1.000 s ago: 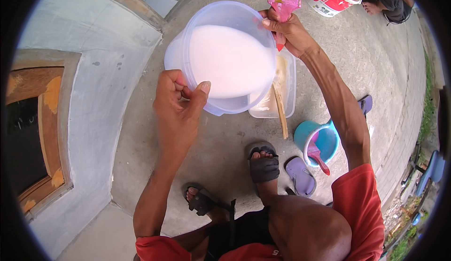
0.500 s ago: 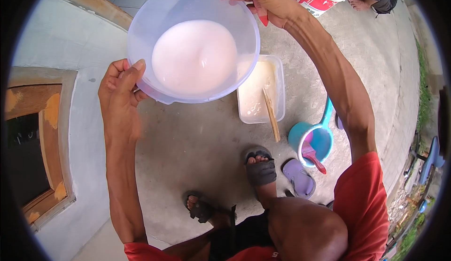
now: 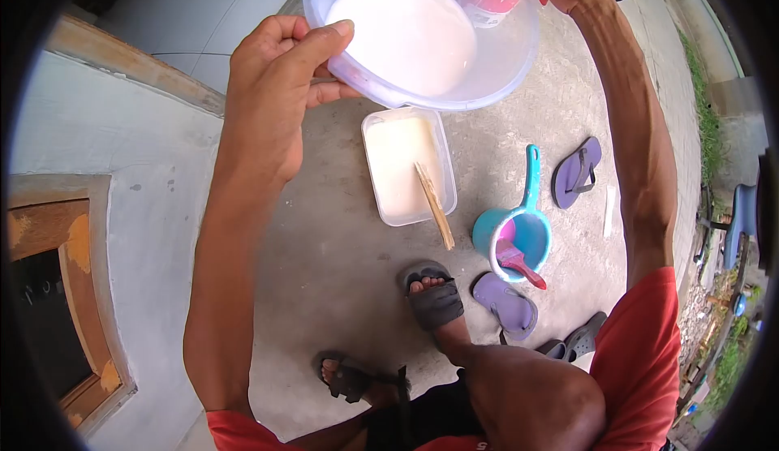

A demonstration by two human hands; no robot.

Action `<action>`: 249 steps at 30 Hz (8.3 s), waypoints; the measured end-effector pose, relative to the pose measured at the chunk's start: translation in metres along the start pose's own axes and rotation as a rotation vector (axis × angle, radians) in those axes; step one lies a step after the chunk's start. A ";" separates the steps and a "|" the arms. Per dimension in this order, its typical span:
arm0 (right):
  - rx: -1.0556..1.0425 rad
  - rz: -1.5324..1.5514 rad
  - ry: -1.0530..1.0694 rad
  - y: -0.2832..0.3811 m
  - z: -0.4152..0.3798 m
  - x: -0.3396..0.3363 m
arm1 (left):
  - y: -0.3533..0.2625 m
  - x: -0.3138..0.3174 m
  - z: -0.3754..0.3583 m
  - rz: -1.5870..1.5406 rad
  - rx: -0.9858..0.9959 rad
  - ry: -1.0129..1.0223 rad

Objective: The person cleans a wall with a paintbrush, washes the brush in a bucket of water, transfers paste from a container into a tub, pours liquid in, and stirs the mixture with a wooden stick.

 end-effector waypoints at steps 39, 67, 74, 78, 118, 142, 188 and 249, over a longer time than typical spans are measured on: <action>0.373 -0.433 0.043 -0.020 -0.176 -0.074 | 0.214 -0.008 -0.020 0.919 0.001 -0.294; 0.203 0.071 0.440 0.022 -0.267 0.180 | 0.265 -0.153 -0.150 0.739 -0.120 -0.334; 0.548 0.709 0.404 0.031 -0.301 0.218 | 0.249 -0.163 -0.178 0.763 -0.268 -0.371; 0.622 0.823 0.341 0.054 -0.322 0.253 | 0.189 -0.132 -0.215 0.888 0.019 -0.501; -0.519 -0.203 0.727 0.006 -0.337 0.266 | 0.267 -0.124 -0.285 0.159 -0.192 -0.576; -0.461 -0.181 0.675 0.004 -0.332 0.253 | 0.317 -0.105 -0.217 -0.054 -0.271 -0.876; -0.630 -0.178 0.766 0.025 -0.340 0.272 | 0.303 -0.120 -0.283 -0.353 -0.362 -0.662; -0.754 -0.167 0.904 0.031 -0.373 0.257 | 0.307 -0.135 -0.320 0.338 -0.143 -0.846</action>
Point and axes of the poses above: each hand's wrist, its own z-axis towards the middle knuckle, its own x-axis out of the palm, y = z × x, the point moved 2 cm from there along z, towards the middle knuckle, and after that the axes turned 15 degrees about -x, right-handed, at the moved point
